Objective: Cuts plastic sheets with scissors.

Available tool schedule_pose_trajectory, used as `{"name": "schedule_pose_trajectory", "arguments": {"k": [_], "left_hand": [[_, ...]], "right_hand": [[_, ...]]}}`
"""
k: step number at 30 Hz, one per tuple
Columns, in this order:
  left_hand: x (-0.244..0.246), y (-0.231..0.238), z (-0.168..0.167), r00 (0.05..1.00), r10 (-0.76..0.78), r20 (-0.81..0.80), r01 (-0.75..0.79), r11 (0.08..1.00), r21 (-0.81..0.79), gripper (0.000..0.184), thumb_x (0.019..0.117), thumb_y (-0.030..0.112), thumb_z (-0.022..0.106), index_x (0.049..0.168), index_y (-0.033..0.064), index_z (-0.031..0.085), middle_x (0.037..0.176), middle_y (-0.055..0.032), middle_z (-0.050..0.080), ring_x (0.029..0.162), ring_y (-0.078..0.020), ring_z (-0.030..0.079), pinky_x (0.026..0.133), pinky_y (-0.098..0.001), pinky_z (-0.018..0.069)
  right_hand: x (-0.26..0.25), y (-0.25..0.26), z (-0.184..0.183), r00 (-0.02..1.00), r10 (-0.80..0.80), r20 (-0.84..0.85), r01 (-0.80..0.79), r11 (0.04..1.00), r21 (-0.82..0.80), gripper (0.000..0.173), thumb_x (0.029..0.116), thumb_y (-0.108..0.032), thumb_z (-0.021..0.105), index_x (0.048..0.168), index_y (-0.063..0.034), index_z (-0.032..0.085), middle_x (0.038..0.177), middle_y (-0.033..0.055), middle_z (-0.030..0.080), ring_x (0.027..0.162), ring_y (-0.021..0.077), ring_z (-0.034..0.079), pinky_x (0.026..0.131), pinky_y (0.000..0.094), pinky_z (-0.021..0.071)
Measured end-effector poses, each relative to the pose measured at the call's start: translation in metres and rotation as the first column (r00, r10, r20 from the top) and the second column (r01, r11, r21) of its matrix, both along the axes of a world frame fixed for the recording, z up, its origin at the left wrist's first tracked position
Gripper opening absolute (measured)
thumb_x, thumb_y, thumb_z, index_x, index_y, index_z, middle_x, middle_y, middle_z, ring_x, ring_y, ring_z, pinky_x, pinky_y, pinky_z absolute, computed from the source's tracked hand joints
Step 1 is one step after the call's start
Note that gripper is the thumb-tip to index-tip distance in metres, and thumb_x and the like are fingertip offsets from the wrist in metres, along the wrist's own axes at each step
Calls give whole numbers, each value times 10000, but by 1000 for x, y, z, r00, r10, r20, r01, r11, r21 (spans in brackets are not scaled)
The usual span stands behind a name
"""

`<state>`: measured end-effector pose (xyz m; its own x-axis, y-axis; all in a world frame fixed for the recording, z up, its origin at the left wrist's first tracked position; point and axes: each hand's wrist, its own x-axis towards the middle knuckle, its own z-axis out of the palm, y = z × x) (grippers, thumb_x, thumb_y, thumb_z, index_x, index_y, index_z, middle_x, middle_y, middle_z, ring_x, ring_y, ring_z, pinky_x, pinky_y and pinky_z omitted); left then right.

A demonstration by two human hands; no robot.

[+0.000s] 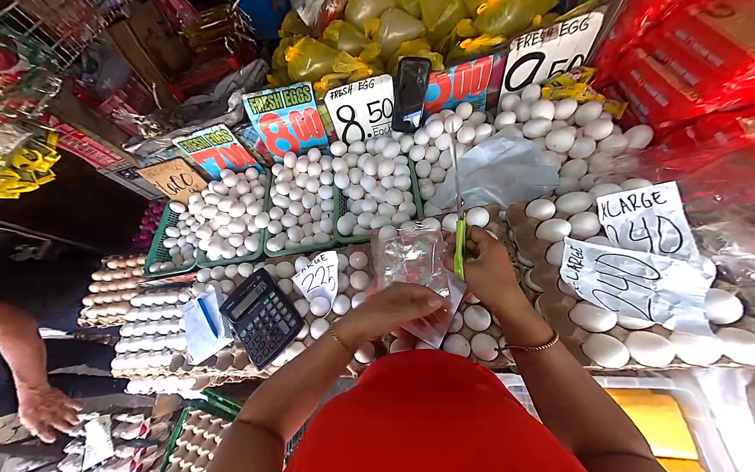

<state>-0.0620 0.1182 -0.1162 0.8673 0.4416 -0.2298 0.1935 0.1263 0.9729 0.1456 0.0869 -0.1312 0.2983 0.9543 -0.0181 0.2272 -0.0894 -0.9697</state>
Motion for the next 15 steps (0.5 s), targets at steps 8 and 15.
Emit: {"name": "schedule_pose_trajectory", "arguments": {"k": [8, 15], "left_hand": [[29, -2, -26, 780, 566, 266, -236, 659, -714, 381, 1066, 340, 511, 1328, 66, 557, 1130, -131, 704, 995, -231, 718, 895, -353, 593], [33, 9, -7, 729, 674, 120, -516, 656, -551, 222, 1089, 134, 448, 1104, 51, 653, 973, -77, 711, 809, -136, 700, 740, -255, 589]], "right_hand": [[-6, -7, 18, 980, 57, -188, -32, 990, 134, 300, 816, 50, 755, 1068, -29, 613, 841, 31, 658, 711, 64, 637, 657, 220, 553], [2, -6, 9, 985, 86, -151, -64, 987, 146, 294, 817, 59, 743, 1055, -39, 600, 794, 14, 642, 652, 43, 601, 600, 201, 520]]}}
